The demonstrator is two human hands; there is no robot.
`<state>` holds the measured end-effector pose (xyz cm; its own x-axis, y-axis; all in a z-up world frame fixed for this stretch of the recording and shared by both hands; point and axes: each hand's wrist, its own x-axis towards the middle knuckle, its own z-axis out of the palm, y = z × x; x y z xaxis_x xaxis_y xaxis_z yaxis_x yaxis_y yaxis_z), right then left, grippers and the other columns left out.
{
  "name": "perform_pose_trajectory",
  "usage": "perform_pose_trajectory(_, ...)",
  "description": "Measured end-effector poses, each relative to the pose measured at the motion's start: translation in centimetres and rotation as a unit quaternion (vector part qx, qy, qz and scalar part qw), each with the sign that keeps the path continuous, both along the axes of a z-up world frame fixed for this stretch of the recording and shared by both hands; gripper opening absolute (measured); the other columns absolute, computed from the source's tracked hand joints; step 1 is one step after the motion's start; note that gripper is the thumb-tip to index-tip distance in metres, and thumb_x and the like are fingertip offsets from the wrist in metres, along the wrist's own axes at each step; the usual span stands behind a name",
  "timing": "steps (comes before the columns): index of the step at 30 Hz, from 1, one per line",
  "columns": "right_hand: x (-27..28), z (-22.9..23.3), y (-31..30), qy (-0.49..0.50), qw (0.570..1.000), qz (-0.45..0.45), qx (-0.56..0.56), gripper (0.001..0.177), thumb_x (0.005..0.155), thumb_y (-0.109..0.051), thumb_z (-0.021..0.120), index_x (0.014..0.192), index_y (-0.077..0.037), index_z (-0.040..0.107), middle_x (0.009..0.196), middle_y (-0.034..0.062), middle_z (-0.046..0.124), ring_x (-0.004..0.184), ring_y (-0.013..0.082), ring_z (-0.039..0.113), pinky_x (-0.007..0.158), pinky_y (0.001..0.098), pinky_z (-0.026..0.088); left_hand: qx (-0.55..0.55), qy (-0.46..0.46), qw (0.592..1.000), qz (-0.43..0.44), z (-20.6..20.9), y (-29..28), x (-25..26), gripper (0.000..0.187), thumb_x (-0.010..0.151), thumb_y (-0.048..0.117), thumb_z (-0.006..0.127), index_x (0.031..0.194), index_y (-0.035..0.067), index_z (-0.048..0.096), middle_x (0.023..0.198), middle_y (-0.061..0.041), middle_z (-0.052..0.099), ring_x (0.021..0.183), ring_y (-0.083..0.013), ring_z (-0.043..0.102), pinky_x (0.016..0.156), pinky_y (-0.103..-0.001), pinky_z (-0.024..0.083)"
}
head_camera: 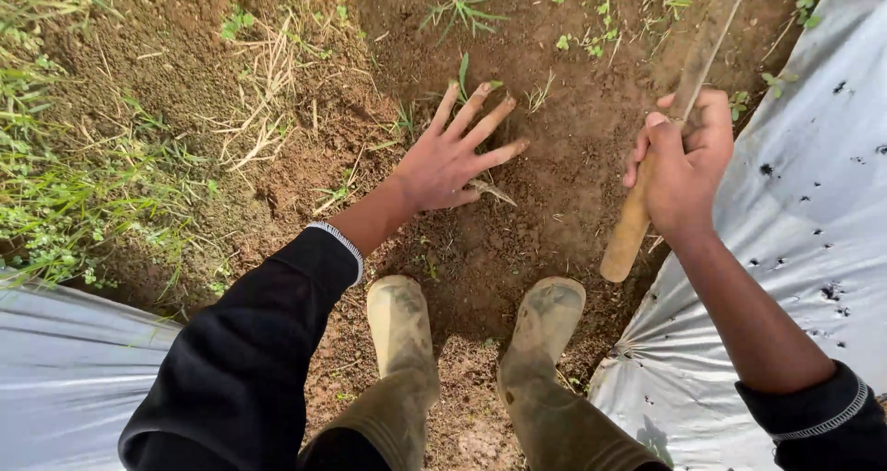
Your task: The person uses a hand hoe to loosen soil and remove weeds from a narrow path between rows of plants covered with plastic mulch. They gather the uprooted weeds by hand and discard them onto the adjacent mulched beds.
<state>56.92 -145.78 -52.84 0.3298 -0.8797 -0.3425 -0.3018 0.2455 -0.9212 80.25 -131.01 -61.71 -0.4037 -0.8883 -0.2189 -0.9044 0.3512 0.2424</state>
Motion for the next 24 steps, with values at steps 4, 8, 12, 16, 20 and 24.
perform_pose_trajectory(4, 0.0, -1.5, -1.9, -0.111, 0.993, -0.026, -0.023, 0.013, 0.11, -0.012, 0.05, 0.122, -0.008, 0.046, 0.066, 0.007, 0.048, 0.044, 0.0164, 0.052, 0.042, 0.0298, 0.048, 0.065, 0.009, 0.998, -0.01, -0.3, -0.1, 0.7, 0.09, 0.087, 0.055, 0.07, 0.157, 0.021, 0.025, 0.163, -0.012, 0.021, 0.154, -0.0402, 0.014, 0.124, -0.059, 0.014)
perform_pose_trajectory(8, 0.0, -3.0, -2.3, -0.155, 0.978, -0.115, 0.076, 0.023, 0.109, -0.024, 0.041, 0.125, -0.01, 0.052, 0.065, 0.0037, 0.048, 0.045, 0.0132, 0.052, 0.041, 0.027, 0.049, 0.12, -0.008, 0.992, -0.043, -0.1, 1.7, 2.4, 0.07, 0.097, 0.055, 0.056, 0.148, 0.01, 0.04, 0.149, -0.012, 0.038, 0.146, -0.0321, 0.029, 0.122, -0.051, 0.021)
perform_pose_trajectory(12, -1.5, -6.1, -2.4, -0.183, 0.965, -0.163, 0.09, 0.022, 0.109, -0.019, 0.037, 0.123, -0.007, 0.051, 0.061, 0.0042, 0.045, 0.043, 0.0152, 0.049, 0.04, 0.0295, 0.047, 0.193, -0.04, 0.979, -0.056, 0.8, 3.9, 4.5, 0.073, 0.096, 0.073, 0.042, 0.136, 0.012, 0.049, 0.129, -0.011, 0.047, 0.126, -0.0283, 0.047, 0.11, -0.048, 0.035)
perform_pose_trajectory(16, -2.8, -7.3, -0.3, -0.169, 0.963, -0.182, 0.101, 0.022, 0.108, -0.021, 0.04, 0.121, -0.007, 0.051, 0.06, 0.0029, 0.045, 0.043, 0.0147, 0.05, 0.039, 0.0297, 0.047, 0.158, -0.024, 0.987, -0.021, 2.6, 3.9, 4.6, 0.08, 0.094, 0.08, 0.039, 0.138, 0.014, 0.05, 0.13, -0.014, 0.049, 0.129, -0.0311, 0.047, 0.113, -0.054, 0.031)
perform_pose_trajectory(20, -3.4, -9.6, 1.6, -0.125, 0.965, -0.179, 0.147, 0.019, 0.108, -0.02, 0.038, 0.117, -0.007, 0.05, 0.06, 0.0037, 0.045, 0.041, 0.0148, 0.049, 0.037, 0.0305, 0.046, 0.081, 0.052, 0.989, 0.109, 1.6, 2.5, 3.9, 0.071, 0.097, 0.065, 0.045, 0.146, 0.014, 0.041, 0.141, -0.016, 0.04, 0.136, -0.0363, 0.04, 0.114, -0.057, 0.032)
perform_pose_trajectory(24, -2.5, -11.1, -0.6, -0.104, 0.969, -0.17, 0.144, 0.014, 0.107, -0.02, 0.04, 0.112, -0.009, 0.047, 0.062, 0.0036, 0.046, 0.043, 0.0146, 0.049, 0.036, 0.0304, 0.047, 0.11, 0.039, 0.977, 0.176, 2.4, -0.4, 3.1, 0.063, 0.1, 0.048, 0.043, 0.155, 0.018, 0.034, 0.157, -0.018, 0.03, 0.147, -0.0413, 0.029, 0.119, -0.058, 0.026)
